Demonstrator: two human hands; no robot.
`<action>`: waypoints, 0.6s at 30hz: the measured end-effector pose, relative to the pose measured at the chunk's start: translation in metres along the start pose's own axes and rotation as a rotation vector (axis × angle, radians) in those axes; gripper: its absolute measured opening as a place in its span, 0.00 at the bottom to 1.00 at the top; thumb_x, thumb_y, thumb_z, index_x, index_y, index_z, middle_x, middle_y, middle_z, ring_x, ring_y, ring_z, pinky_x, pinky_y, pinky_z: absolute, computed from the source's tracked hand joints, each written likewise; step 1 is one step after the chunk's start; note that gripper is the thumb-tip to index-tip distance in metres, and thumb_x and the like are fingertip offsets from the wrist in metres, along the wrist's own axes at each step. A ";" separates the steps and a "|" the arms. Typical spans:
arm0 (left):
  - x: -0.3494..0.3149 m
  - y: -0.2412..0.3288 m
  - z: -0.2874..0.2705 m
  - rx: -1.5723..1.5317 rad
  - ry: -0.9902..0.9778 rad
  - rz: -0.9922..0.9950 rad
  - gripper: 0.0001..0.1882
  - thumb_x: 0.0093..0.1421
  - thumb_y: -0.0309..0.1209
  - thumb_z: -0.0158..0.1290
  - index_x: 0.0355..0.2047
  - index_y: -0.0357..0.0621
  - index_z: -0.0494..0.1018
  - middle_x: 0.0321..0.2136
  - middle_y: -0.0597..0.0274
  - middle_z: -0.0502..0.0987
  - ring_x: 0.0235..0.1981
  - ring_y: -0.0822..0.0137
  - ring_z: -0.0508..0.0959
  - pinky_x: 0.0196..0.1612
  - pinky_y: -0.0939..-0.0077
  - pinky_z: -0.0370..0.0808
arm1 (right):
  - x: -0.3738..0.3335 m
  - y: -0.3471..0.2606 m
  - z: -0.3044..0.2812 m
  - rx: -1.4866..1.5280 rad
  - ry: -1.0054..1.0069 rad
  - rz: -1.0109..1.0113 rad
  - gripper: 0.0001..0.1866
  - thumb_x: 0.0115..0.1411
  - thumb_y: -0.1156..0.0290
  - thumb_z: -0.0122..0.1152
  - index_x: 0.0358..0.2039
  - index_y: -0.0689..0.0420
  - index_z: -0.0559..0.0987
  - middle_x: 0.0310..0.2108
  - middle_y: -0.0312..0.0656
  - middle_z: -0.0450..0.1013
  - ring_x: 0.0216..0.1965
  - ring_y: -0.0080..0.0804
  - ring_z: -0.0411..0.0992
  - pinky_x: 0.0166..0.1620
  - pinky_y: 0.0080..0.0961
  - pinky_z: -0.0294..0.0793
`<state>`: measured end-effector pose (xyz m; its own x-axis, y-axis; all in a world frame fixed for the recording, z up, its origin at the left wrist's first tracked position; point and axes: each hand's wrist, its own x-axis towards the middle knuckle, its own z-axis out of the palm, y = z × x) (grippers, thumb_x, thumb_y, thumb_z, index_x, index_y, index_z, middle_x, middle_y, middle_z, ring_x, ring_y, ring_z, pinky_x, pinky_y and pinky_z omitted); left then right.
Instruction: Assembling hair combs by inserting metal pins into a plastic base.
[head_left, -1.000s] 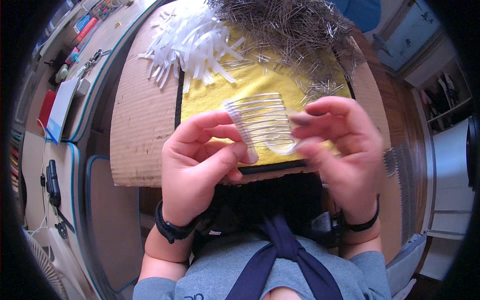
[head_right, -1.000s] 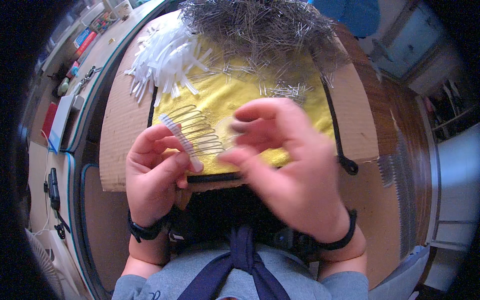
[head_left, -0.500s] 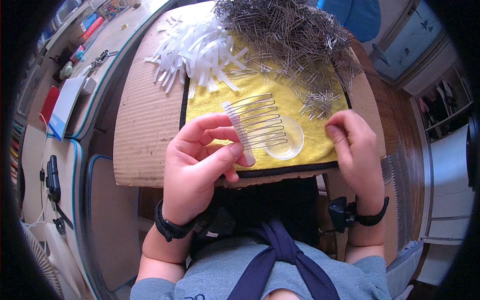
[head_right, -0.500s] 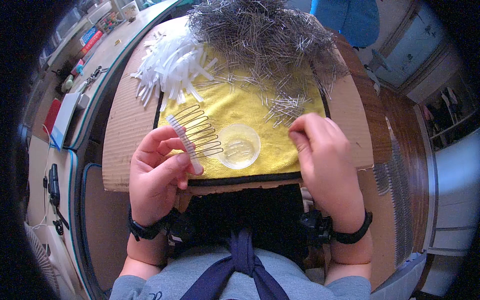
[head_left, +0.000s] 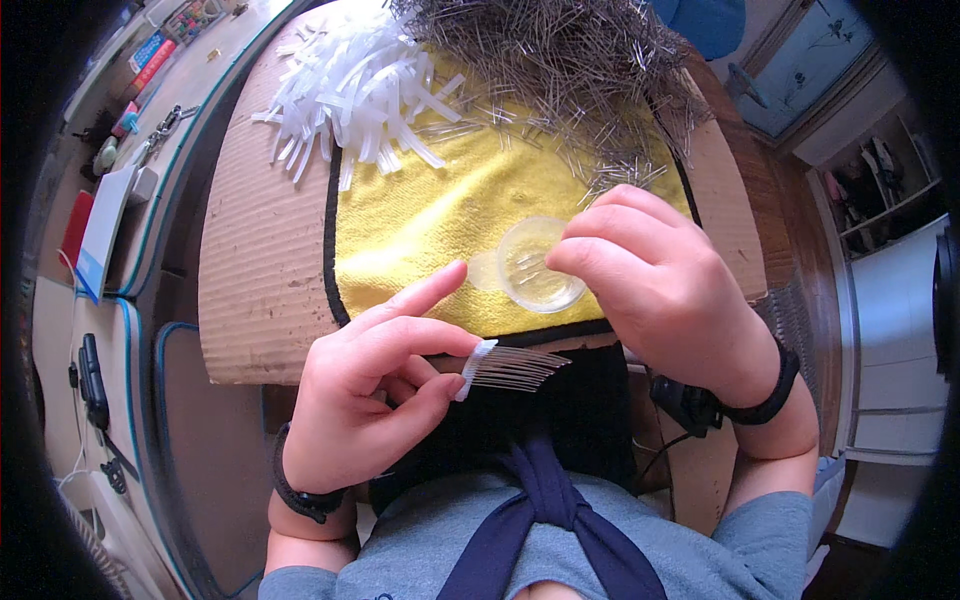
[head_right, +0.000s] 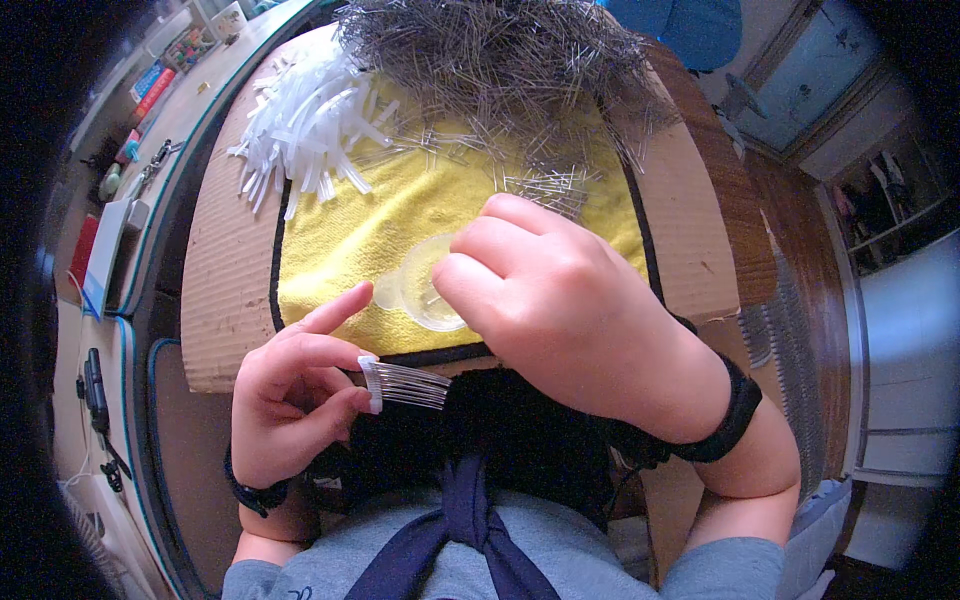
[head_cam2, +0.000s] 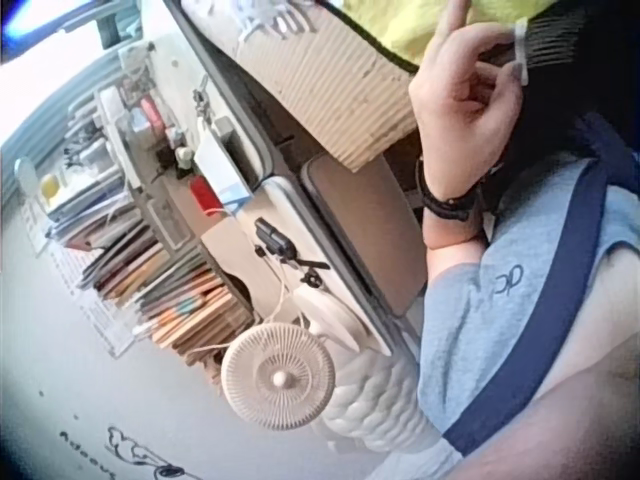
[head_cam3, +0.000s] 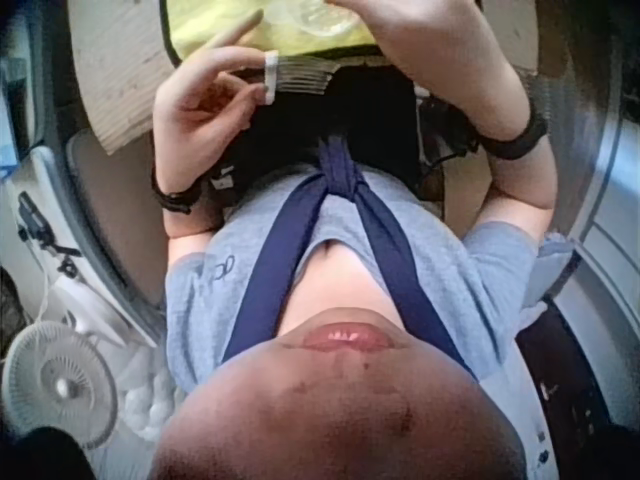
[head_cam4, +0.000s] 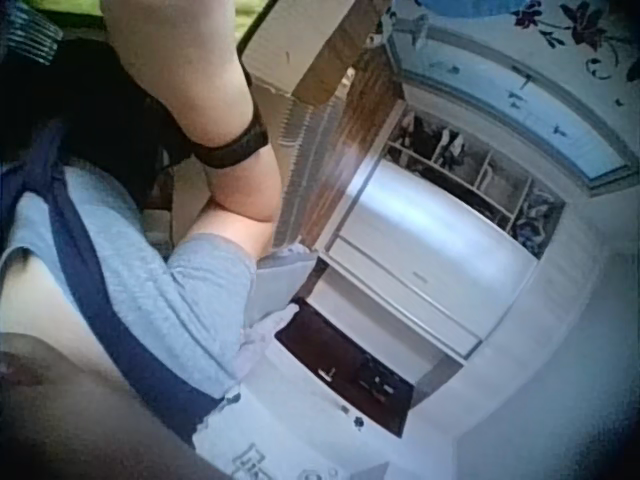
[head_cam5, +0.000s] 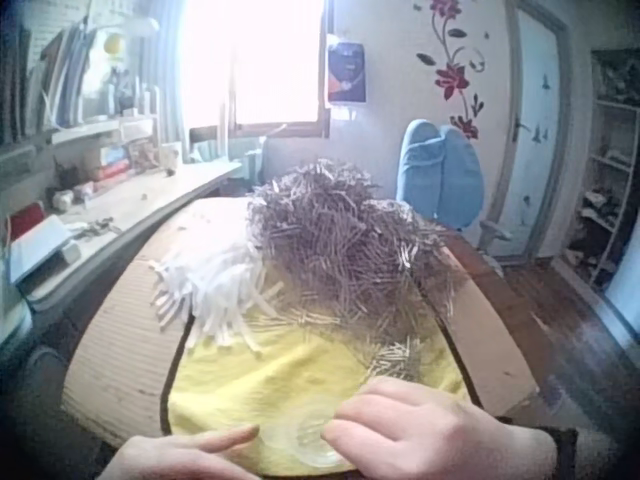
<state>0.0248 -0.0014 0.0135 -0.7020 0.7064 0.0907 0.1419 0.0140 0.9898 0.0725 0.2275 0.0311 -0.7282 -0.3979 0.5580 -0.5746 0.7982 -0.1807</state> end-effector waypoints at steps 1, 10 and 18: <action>0.001 0.000 0.000 0.028 -0.014 0.012 0.12 0.45 0.11 0.51 0.32 0.31 0.71 0.52 0.36 0.62 0.25 0.76 0.77 0.20 0.92 0.68 | 0.001 0.000 0.000 -0.024 -0.024 -0.016 0.11 0.37 0.85 0.56 0.26 0.65 0.74 0.25 0.46 0.69 0.28 0.41 0.69 0.31 0.29 0.71; 0.001 -0.001 -0.002 0.050 -0.043 0.021 0.11 0.45 0.11 0.51 0.31 0.32 0.72 0.51 0.36 0.63 0.25 0.77 0.76 0.20 0.92 0.67 | 0.003 0.001 0.009 0.051 0.042 -0.051 0.09 0.40 0.84 0.57 0.27 0.64 0.75 0.26 0.46 0.70 0.28 0.41 0.70 0.32 0.29 0.71; 0.000 0.003 -0.003 -0.007 0.006 -0.044 0.14 0.44 0.11 0.50 0.33 0.32 0.70 0.51 0.38 0.64 0.25 0.75 0.77 0.19 0.91 0.69 | -0.007 0.005 0.002 0.153 0.179 0.090 0.07 0.43 0.85 0.59 0.26 0.63 0.76 0.26 0.44 0.71 0.28 0.35 0.71 0.31 0.24 0.71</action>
<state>0.0238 -0.0034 0.0170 -0.7115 0.7010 0.0481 0.1062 0.0396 0.9936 0.0736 0.2336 0.0251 -0.7093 -0.2308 0.6661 -0.5698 0.7440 -0.3489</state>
